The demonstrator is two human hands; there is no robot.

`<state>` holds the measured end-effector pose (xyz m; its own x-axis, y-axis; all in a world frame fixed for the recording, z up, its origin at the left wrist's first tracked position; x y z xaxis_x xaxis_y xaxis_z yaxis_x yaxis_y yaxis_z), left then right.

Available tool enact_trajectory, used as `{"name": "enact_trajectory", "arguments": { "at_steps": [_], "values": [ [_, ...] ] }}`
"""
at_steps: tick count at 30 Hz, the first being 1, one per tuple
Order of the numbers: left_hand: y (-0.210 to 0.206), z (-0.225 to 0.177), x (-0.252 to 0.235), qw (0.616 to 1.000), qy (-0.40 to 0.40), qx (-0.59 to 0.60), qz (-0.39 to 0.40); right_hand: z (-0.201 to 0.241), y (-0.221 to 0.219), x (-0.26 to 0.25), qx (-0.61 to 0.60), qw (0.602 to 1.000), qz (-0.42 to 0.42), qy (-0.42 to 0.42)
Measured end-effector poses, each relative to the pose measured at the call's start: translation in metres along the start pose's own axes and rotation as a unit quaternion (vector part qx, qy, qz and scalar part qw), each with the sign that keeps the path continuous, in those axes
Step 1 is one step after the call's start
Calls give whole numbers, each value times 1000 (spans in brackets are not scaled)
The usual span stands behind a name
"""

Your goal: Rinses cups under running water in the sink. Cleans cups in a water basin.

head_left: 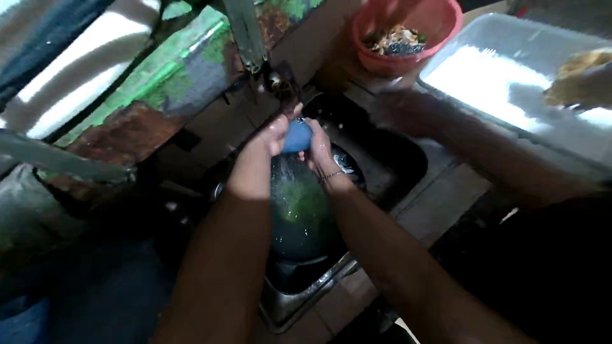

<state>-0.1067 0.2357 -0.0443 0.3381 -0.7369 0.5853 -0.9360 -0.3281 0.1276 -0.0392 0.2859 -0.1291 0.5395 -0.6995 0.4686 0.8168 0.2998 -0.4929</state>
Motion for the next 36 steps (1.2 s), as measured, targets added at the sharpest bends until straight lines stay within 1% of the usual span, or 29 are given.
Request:
{"name": "enact_trajectory", "arguments": {
  "at_steps": [1, 2, 3, 4, 6, 8, 9, 10, 11, 13, 14, 15, 16, 17, 18, 19, 20, 22, 23, 24, 25, 26, 28, 30, 31, 32, 33, 34, 36],
  "values": [
    [0, 6, -4, 995, 1, 102, 9, 9, 2, 6, -5, 998, -9, 59],
    [0, 10, -5, 987, 4, 159, 7, 15, 3, 9, -2, 995, -12, 101],
    [0, 13, -5, 985, 13, 171, -23, 16, 4, 7, 0, 994, -11, 112],
    [3, 15, -3, 986, 28, 140, -81, 10, 6, 3, 5, 996, -6, 88],
    [13, 14, 7, 977, 49, -40, -202, -12, 14, -7, 40, 999, 6, -18],
    [23, 3, 19, 930, 53, -242, -272, -22, 18, -9, 96, 989, 22, -113],
    [25, -3, 24, 906, 40, -306, -289, -22, 18, -8, 110, 983, 23, -146],
    [24, -8, 27, 898, 24, -334, -286, -21, 19, -5, 113, 979, 17, -167],
    [19, -9, 25, 905, 0, -333, -263, -21, 21, -4, 105, 978, 3, -178],
    [4, 1, 13, 936, -51, -310, -156, -28, 28, 2, 86, 978, -17, -190],
    [1, 8, 9, 940, -68, -313, -116, -35, 29, 4, 92, 978, -2, -189],
    [5, 11, 10, 934, -77, -330, -108, -43, 27, 6, 118, 977, 29, -177],
    [11, 9, 17, 919, -78, -366, -123, -50, 24, 7, 169, 972, 65, -149],
    [18, 3, 29, 895, -70, -415, -148, -54, 23, 6, 258, 957, 87, -96],
    [27, -4, 46, 871, -61, -456, -173, -55, 23, 4, 372, 924, 81, -23],
    [38, -11, 66, 847, -57, -488, -202, -60, 19, 2, 478, 874, 82, 31],
    [52, -17, 86, 813, -80, -523, -243, -73, 9, 3, 565, 815, 106, 78],
    [89, -17, 124, 700, -206, -573, -373, -115, -19, 11, 678, 697, 199, 123],
    [105, -9, 150, 683, -217, -577, -393, -137, -32, 20, 720, 638, 251, 110],
    [117, 1, 182, 712, -167, -573, -370, -155, -40, 29, 753, 584, 293, 76],
    [127, 14, 218, 761, -86, -554, -327, -166, -43, 36, 773, 549, 317, 40],
    [143, 32, 253, 770, -29, -546, -329, -170, -45, 38, 782, 530, 327, 10],
    [178, 57, 325, 703, 53, -578, -412, -173, -46, 33, 778, 534, 329, -39],
    [210, 89, 380, 649, 129, -593, -458, -172, -40, 21, 784, 529, 321, -48],
    [225, 109, 401, 641, 149, -592, -466, -166, -35, 15, 786, 531, 314, -46],
    [238, 128, 418, 643, 159, -591, -461, -154, -31, 9, 778, 554, 294, -38],
    [250, 146, 431, 655, 173, -583, -448, -139, -25, 2, 752, 605, 261, -29],
    [259, 161, 440, 673, 177, -574, -432, -122, -19, -5, 702, 677, 216, -33],
    [264, 179, 448, 704, 174, -545, -420, -94, -5, -10, 556, 817, 129, -87]
  ]
}}
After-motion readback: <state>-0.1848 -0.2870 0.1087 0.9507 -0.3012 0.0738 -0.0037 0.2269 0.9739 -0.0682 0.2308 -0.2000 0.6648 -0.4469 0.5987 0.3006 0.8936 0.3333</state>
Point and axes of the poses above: each hand's wrist, its own x-axis away from the middle knuckle, its own y-axis out of the back of the hand, z = x × y, the point moved 10 cm from there along -x, towards the middle knuckle, and after that the axes turned 5 degrees about -x, right-handed, at the moved point
